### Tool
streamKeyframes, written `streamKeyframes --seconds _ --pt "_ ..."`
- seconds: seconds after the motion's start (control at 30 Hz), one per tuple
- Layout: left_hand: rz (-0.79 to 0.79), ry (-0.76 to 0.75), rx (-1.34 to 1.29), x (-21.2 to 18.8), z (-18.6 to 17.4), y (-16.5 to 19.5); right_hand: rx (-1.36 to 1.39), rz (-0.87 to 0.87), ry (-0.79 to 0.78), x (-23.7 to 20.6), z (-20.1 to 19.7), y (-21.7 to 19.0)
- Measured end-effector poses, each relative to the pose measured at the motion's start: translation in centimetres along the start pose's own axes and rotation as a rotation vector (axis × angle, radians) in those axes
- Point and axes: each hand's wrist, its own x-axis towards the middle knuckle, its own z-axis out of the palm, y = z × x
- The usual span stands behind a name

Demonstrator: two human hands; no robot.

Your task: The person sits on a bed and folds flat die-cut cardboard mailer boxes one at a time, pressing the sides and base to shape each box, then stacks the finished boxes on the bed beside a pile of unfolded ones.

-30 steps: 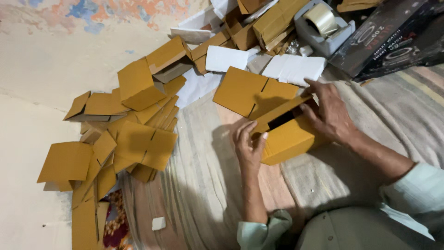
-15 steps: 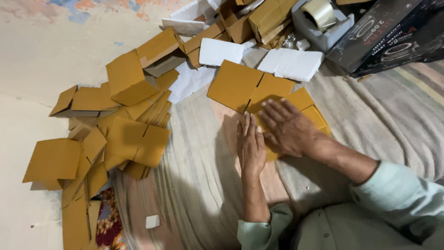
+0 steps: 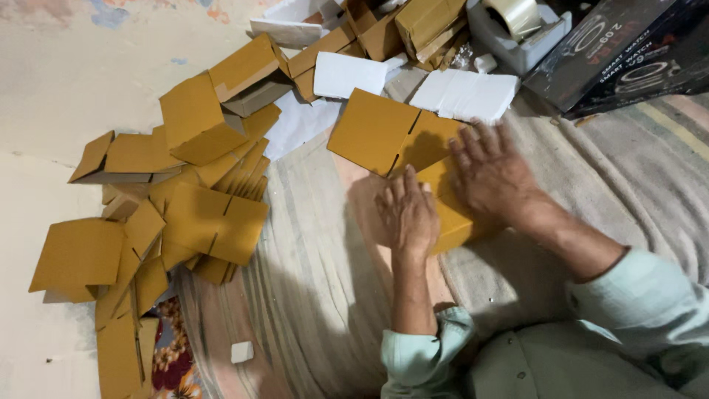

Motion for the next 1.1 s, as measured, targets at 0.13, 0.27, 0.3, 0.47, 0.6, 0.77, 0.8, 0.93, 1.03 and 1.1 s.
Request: streamKeyframes --seconds 0.13,0.27,0.3,0.47,0.6,0.77,0.8,0.93,1.03,1.1 --pt "-0.147 -0.025 0.002 0.7 -0.1 0.0 -0.096 0.110 -0.032 0.4 -0.3 1.7" --pt "0.081 0.114 0.084 2.9 1.0 1.9 -0.118 -0.200 0.024 2.6 -0.9 0.3" --pt "0.107 0.079 0.066 3.3 1.0 2.1 -0.027 -0.198 -0.007 3.1 -1.2 0.3" --pt "0.081 0.114 -0.020 4.5 0.4 2.5 -0.012 -0.118 0.026 3.0 -2.0 2.1" --pt "0.042 0.136 0.068 4.4 0.7 3.6 0.012 -0.211 0.241 2.9 -1.4 2.2" --pt "0.015 0.140 -0.041 4.4 0.6 3.2 0.009 -0.202 0.163 3.7 -0.5 3.3" --pt "-0.007 0.145 -0.055 4.8 0.4 2.8 0.004 -0.128 0.137 3.9 -0.4 3.6" --pt "-0.100 0.065 0.016 5.1 0.6 2.8 -0.060 -0.086 0.168 3.9 -0.1 3.3" --pt "0.064 0.197 0.094 4.7 1.2 4.0 0.163 -0.237 0.236 3.7 -0.3 2.3" --pt "0.081 0.202 0.072 4.7 1.2 4.2 0.173 -0.252 0.181 3.5 -0.7 2.8"
